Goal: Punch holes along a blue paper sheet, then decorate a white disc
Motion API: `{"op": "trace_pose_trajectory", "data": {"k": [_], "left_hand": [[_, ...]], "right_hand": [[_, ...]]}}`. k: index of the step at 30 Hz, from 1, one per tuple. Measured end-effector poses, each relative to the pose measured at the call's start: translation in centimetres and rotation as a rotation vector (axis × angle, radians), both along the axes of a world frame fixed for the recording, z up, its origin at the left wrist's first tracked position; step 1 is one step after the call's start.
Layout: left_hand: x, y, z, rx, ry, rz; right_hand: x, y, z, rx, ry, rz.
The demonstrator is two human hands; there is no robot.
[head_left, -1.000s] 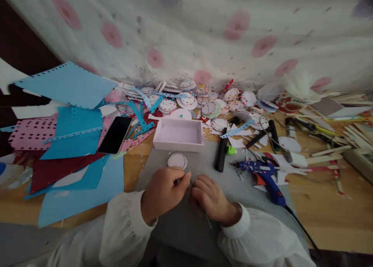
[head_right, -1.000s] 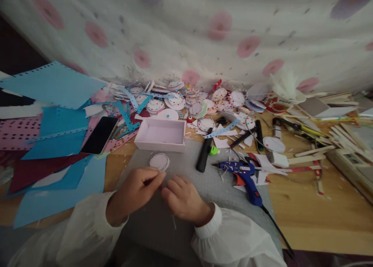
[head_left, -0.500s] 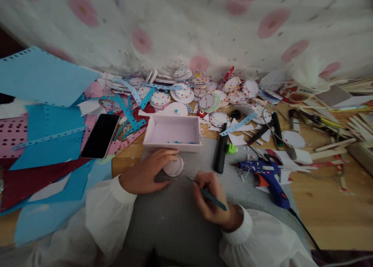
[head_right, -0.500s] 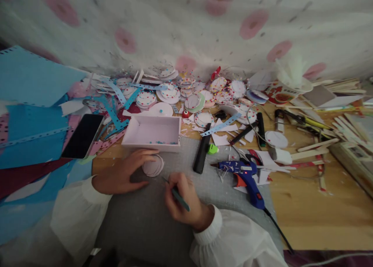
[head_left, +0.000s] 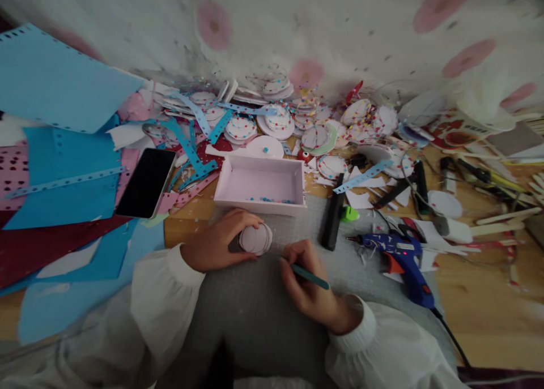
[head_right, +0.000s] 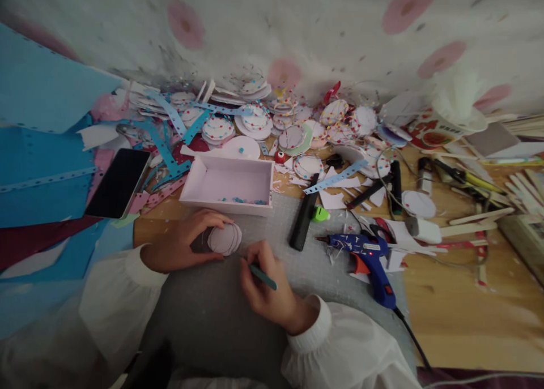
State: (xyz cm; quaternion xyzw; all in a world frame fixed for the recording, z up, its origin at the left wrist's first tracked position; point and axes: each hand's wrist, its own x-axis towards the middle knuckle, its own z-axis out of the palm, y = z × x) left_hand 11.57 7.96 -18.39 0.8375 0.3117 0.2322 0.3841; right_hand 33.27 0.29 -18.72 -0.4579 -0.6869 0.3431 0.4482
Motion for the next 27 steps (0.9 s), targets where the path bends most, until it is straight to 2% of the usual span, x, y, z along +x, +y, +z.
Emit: {"op": "trace_pose_trajectory", "data": {"k": [16, 27], "left_hand": [[0.11, 0.11, 0.24, 0.036, 0.021, -0.028], [0.03, 0.14, 0.39, -0.019, 0.048, -0.021]], "right_hand": [[-0.16, 0.03, -0.08, -0.038, -0.077, 0.049], [0.08, -0.34, -0.67, 0.100, -0.230, 0.192]]}}
